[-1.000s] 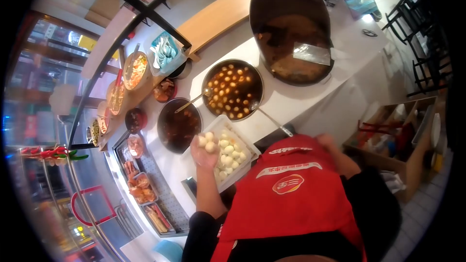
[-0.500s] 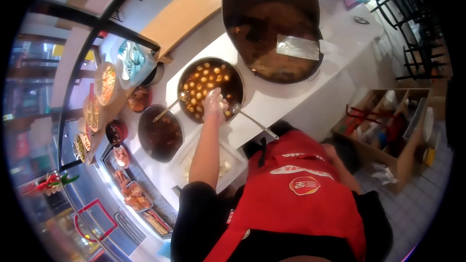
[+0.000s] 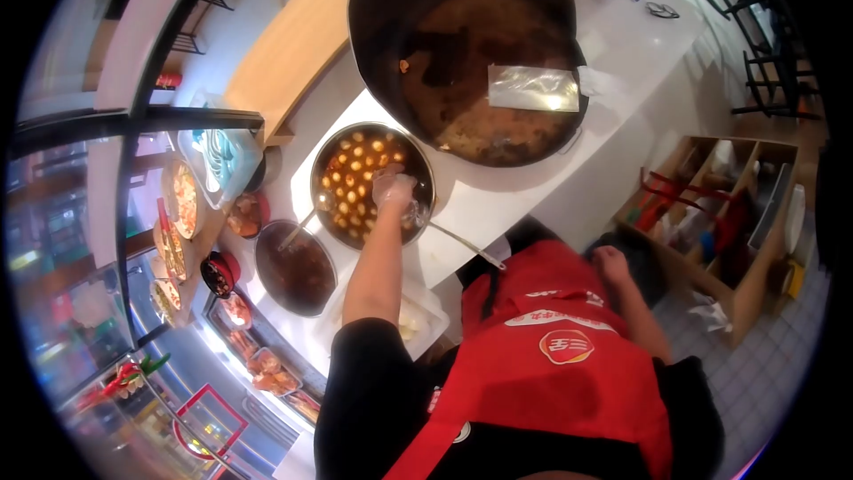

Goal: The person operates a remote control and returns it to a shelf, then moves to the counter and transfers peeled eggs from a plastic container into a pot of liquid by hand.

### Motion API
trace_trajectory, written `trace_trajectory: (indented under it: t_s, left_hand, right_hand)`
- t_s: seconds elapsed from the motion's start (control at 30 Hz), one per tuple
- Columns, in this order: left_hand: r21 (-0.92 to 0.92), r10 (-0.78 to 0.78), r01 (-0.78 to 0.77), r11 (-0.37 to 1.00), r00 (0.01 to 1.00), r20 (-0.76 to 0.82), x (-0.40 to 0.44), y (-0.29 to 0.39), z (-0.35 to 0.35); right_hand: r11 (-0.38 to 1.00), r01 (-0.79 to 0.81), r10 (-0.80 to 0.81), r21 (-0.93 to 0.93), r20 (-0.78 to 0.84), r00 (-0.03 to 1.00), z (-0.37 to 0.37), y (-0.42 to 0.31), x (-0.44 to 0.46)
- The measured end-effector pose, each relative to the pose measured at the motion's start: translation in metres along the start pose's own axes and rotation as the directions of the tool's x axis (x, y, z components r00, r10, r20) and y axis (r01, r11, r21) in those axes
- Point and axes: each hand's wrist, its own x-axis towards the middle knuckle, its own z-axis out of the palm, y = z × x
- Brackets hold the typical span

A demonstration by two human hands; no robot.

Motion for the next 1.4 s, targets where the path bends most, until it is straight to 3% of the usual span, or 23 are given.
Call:
trace_trajectory:
  t_s: [0.07, 0.1, 0.17, 0.2, 0.27, 0.4, 0.43, 0.47, 0.53, 0.6, 0.67, 0.73, 0.77, 0.83, 0.93, 1.0, 1.07, 1.13, 1.2, 1.23, 1.4]
  left_hand:
    - [0.172, 0.139, -0.15, 0.974, 0.987, 0.077, -0.005, 0.012, -0.012]
    - [0.177, 0.137, -0.149, 0.973, 0.988, 0.074, -0.007, 0.013, -0.011]
    - [-0.072, 0.025, -0.033, 0.997, 0.993, -0.116, -0.011, 0.009, -0.008]
    - [-0.073, 0.016, -0.026, 0.997, 0.992, -0.125, -0.018, 0.007, -0.013]
    - [-0.255, 0.045, -0.069, 0.965, 0.994, -0.1, -0.036, 0.001, -0.027]
    - [-0.245, 0.088, -0.129, 0.961, 0.981, -0.173, -0.095, -0.025, -0.063]
    - [-0.258, 0.177, -0.255, 0.932, 0.941, -0.29, -0.107, -0.047, -0.061]
    - [-0.153, 0.257, -0.335, 0.93, 0.887, -0.383, -0.128, -0.056, -0.071]
    - [-0.309, 0.165, -0.32, 0.896, 0.884, -0.438, -0.174, -0.074, -0.085]
    - [-0.228, 0.169, -0.305, 0.925, 0.865, -0.472, -0.215, -0.105, -0.089]
    - [-0.146, 0.191, -0.305, 0.941, 0.837, -0.513, -0.244, -0.135, -0.079]
    - [-0.05, 0.194, -0.272, 0.961, 0.793, -0.577, -0.27, -0.171, -0.054]
    - [-0.038, 0.183, -0.242, 0.97, 0.819, -0.544, -0.286, -0.182, -0.047]
    - [-0.021, 0.198, -0.241, 0.97, 0.841, -0.503, -0.313, -0.201, -0.03]
    - [-0.045, 0.051, -0.067, 0.997, 0.955, -0.293, -0.328, -0.229, 0.0]
    - [0.058, 0.077, -0.066, 0.996, 0.972, -0.221, -0.332, -0.24, 0.017]
    - [-0.018, 0.032, -0.035, 0.999, 0.985, -0.169, -0.33, -0.238, 0.02]
    - [-0.019, 0.097, -0.101, 0.995, 0.984, -0.148, -0.329, -0.24, 0.023]
    - [-0.017, 0.128, -0.132, 0.991, 0.979, -0.161, -0.333, -0.231, 0.009]
    - [0.039, 0.057, -0.052, 0.998, 0.99, -0.132, -0.338, -0.219, 0.0]
    - [0.019, -0.003, 0.005, 1.0, 0.995, -0.098, -0.346, -0.221, -0.007]
  right_hand:
    - [0.987, -0.037, 0.038, 0.156, -0.004, 0.999, 0.006, 0.006, 0.011]
    - [0.986, -0.038, 0.038, 0.16, 0.001, 0.999, 0.005, 0.007, 0.013]
    - [0.984, -0.088, 0.086, 0.156, 0.022, 0.996, 0.003, 0.006, 0.016]
    - [0.985, -0.084, 0.08, 0.152, 0.033, 0.996, 0.001, 0.015, 0.025]
    - [0.993, -0.09, 0.086, 0.075, 0.053, 0.995, 0.002, 0.033, 0.042]
    - [0.986, -0.13, 0.119, 0.106, 0.101, 0.988, 0.004, 0.05, 0.059]
    - [0.998, -0.009, 0.019, -0.07, 0.142, 0.99, 0.006, 0.059, 0.069]
    - [0.98, 0.116, -0.086, -0.162, 0.181, 0.98, 0.01, 0.062, 0.073]
    - [0.872, 0.366, -0.293, -0.324, 0.253, 0.922, 0.018, 0.066, 0.081]
    - [0.994, -0.104, 0.109, -0.042, 0.15, 0.983, 0.045, 0.03, 0.052]
    - [0.995, -0.056, 0.067, -0.082, 0.133, 0.989, 0.065, 0.017, 0.035]
    - [0.967, 0.041, -0.014, -0.25, 0.108, 0.994, 0.08, 0.005, 0.02]
    - [0.967, 0.055, -0.032, -0.247, 0.096, 0.995, 0.086, 0.002, 0.013]
    - [0.773, 0.236, -0.191, -0.589, 0.138, 0.972, 0.093, 0.014, 0.013]
    - [0.802, 0.227, -0.174, -0.553, 0.148, 0.974, 0.097, 0.022, 0.008]
    - [0.915, 0.038, 0.007, -0.403, 0.111, 0.994, 0.095, 0.02, 0.0]
    - [0.913, 0.038, 0.002, -0.406, 0.098, 0.995, 0.099, 0.032, 0.015]
    - [0.902, 0.148, -0.098, -0.406, 0.142, 0.985, 0.098, 0.034, 0.02]
    - [0.915, 0.097, -0.054, -0.392, 0.119, 0.991, 0.106, 0.022, 0.013]
    - [0.912, 0.049, 0.002, -0.407, 0.124, 0.992, 0.111, 0.015, 0.009]
    - [0.872, 0.116, -0.056, -0.475, 0.137, 0.989, 0.129, 0.023, 0.022]
